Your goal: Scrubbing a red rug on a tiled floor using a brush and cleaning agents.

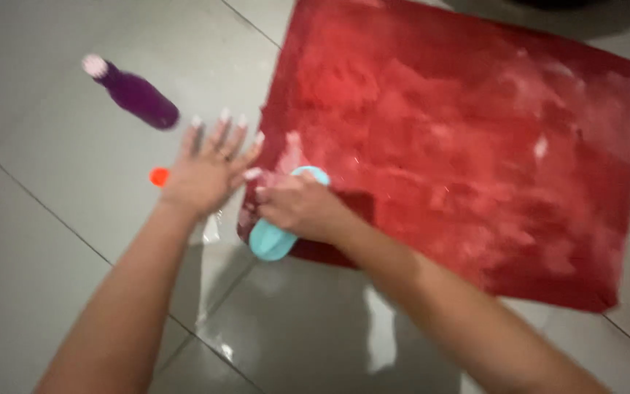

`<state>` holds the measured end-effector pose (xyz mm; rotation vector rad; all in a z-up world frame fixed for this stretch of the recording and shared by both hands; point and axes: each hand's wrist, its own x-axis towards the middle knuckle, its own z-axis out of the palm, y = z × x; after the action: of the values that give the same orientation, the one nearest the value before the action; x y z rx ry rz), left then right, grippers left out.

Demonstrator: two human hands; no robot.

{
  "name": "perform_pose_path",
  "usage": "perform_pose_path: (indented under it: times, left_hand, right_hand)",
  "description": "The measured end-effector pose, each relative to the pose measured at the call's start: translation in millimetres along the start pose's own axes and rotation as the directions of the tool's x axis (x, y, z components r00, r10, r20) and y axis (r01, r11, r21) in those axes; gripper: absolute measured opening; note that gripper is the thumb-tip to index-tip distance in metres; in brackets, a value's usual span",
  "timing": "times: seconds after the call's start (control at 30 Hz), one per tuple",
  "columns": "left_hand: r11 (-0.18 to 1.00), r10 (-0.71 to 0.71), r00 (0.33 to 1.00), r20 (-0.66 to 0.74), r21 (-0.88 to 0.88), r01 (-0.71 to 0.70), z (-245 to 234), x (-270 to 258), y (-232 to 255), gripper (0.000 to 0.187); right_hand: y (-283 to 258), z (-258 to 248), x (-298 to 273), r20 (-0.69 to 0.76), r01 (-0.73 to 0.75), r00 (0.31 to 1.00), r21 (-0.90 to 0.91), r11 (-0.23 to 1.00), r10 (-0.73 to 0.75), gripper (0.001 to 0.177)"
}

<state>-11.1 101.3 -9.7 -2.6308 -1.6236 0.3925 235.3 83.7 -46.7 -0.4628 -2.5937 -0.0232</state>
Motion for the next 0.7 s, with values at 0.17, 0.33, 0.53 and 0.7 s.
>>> perform_pose_path:
  times: [0.17, 0.33, 0.53, 0.7]
  left_hand:
    - [0.984, -0.154, 0.986, 0.070, -0.083, 0.159, -12.4, -10.1, 14.9, 0.057]
    - [0.989, -0.145, 0.989, 0.001, -0.002, 0.145, -7.7, -6.9, 12.8, 0.057]
    - [0.991, -0.100, 0.987, 0.127, -0.078, 0.111, -34.2, 2.7, 0.1, 0.058]
    - [0.998, -0.064, 0.978, 0.199, 0.023, 0.061, -37.2, 13.8, -10.1, 0.054]
  right_hand:
    - [8.9, -91.4, -197.7, 0.186, -0.002, 0.982, -0.059, 0.998, 0.013, 0.014]
    - [18.3, -81.4, -307.8, 0.372, -0.029, 0.914, -0.336, 0.942, 0.161, 0.007]
    - [2.4, -54.0, -56.7, 0.120, 0.031, 0.993, -0.130, 0.991, -0.016, 0.021]
    - [6.5, 6.7, 50.8, 0.029, 0.005, 1.000, -0.209, 0.978, 0.002, 0.023]
